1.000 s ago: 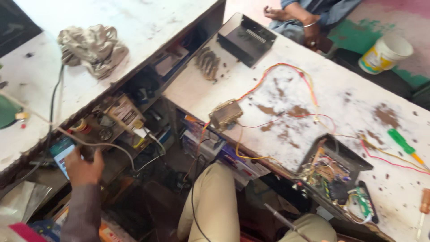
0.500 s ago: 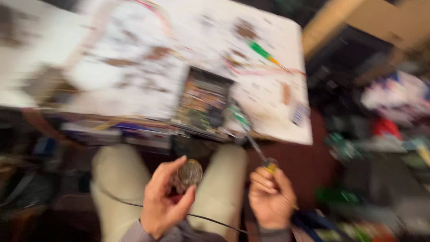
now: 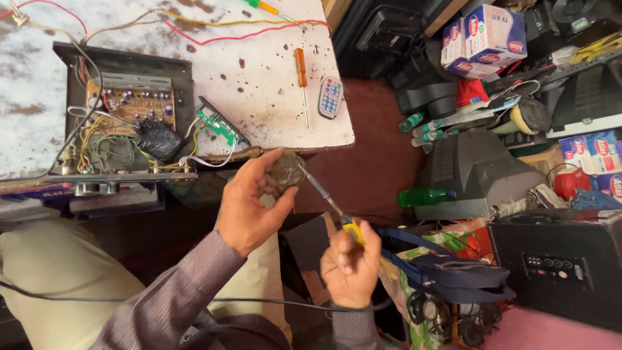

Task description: The person uses a soldering iron and screwdriver to work on the internal wiring and components of a small electronic device. They repeatedly solder connections, adjust wires, and inspect the circuit board while seated at a cluttered workbench.

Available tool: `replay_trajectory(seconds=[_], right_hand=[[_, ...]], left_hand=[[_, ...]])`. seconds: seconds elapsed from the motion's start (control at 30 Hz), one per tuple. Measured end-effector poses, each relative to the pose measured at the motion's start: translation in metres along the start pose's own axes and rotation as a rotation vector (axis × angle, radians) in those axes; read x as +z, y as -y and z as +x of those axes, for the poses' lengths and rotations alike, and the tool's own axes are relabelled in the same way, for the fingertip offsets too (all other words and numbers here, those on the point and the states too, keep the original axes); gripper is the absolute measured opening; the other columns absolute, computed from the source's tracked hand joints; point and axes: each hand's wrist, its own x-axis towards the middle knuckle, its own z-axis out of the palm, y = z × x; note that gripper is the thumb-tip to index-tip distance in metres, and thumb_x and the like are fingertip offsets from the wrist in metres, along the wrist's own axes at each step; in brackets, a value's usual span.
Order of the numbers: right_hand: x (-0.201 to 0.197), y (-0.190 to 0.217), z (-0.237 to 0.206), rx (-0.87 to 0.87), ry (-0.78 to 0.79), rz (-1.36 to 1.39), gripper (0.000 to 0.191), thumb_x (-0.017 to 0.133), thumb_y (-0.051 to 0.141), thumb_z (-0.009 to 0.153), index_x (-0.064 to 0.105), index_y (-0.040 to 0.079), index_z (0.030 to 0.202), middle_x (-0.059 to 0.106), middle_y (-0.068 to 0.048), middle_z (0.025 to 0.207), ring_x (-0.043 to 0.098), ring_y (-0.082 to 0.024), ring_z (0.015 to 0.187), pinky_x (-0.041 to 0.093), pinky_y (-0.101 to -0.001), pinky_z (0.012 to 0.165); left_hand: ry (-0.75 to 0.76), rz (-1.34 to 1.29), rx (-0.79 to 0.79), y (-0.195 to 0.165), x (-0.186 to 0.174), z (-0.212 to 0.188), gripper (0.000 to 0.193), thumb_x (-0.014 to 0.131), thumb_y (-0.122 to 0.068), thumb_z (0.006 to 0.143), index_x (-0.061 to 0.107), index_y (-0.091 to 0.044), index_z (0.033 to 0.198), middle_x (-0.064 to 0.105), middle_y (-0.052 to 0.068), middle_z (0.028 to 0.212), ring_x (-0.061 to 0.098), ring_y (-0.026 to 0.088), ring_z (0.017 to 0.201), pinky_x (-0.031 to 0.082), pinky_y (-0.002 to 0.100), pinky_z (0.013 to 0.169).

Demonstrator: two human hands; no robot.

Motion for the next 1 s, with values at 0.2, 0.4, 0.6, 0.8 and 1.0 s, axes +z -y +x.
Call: replay_trajectory(seconds=[0.2, 0.4, 0.6, 0.8, 1.0], right_hand=[[0.009, 0.021, 0.005, -0.506, -0.078, -1.005, 0.022, 0.052, 0.017, 0.105, 0.06, 0.001, 0.117, 0.068, -0.016, 0.069, 0.056, -0.011, 0.047, 0.042, -0.0215, 0.04], [0.024, 0.026, 0.016, -0.545, 0.049, -1.324, 0.018, 0.056, 0.011, 0.105, 0.064, -0.002, 0.114, 0.071, -0.013, 0.075, 0.057, -0.008, 0.054, 0.046, -0.0208, 0.048], [0.035, 0.022, 0.023, -0.529, 0.05, -1.45, 0.016, 0.058, 0.011, 0.105, 0.066, -0.001, 0.111, 0.073, -0.009, 0.075, 0.058, -0.007, 0.055, 0.049, -0.0204, 0.051], [0.032, 0.021, 0.027, -0.522, 0.018, -1.415, 0.017, 0.058, 0.011, 0.104, 0.066, -0.001, 0.111, 0.072, -0.01, 0.075, 0.057, -0.007, 0.055, 0.047, -0.0206, 0.05], [0.019, 0.023, 0.032, -0.495, -0.083, -1.288, 0.018, 0.056, 0.013, 0.104, 0.064, -0.001, 0.111, 0.071, -0.014, 0.074, 0.058, -0.01, 0.053, 0.045, -0.0223, 0.046]], left_hand=[[-0.012, -0.035, -0.013, 0.019, 0.022, 0.02, 0.056, 0.08, -0.006, 0.08, 0.061, 0.0, 0.133, 0.066, 0.005, 0.089, 0.069, 0.009, 0.07, 0.056, 0.024, 0.069], [-0.01, -0.036, -0.037, 0.027, 0.03, 0.027, 0.057, 0.08, -0.006, 0.08, 0.061, 0.001, 0.133, 0.067, 0.003, 0.083, 0.067, 0.009, 0.069, 0.055, 0.024, 0.07], [-0.033, 0.002, -0.02, 0.033, 0.033, 0.028, 0.054, 0.081, -0.005, 0.079, 0.063, 0.002, 0.13, 0.065, 0.005, 0.085, 0.066, 0.01, 0.07, 0.055, 0.025, 0.069], [-0.02, -0.019, -0.032, 0.035, 0.036, 0.031, 0.054, 0.081, -0.005, 0.08, 0.063, 0.002, 0.131, 0.065, 0.006, 0.088, 0.067, 0.011, 0.071, 0.056, 0.025, 0.07], [-0.032, -0.017, -0.047, 0.039, 0.042, 0.034, 0.054, 0.081, -0.005, 0.08, 0.062, 0.002, 0.131, 0.065, 0.007, 0.089, 0.068, 0.012, 0.071, 0.057, 0.026, 0.068]])
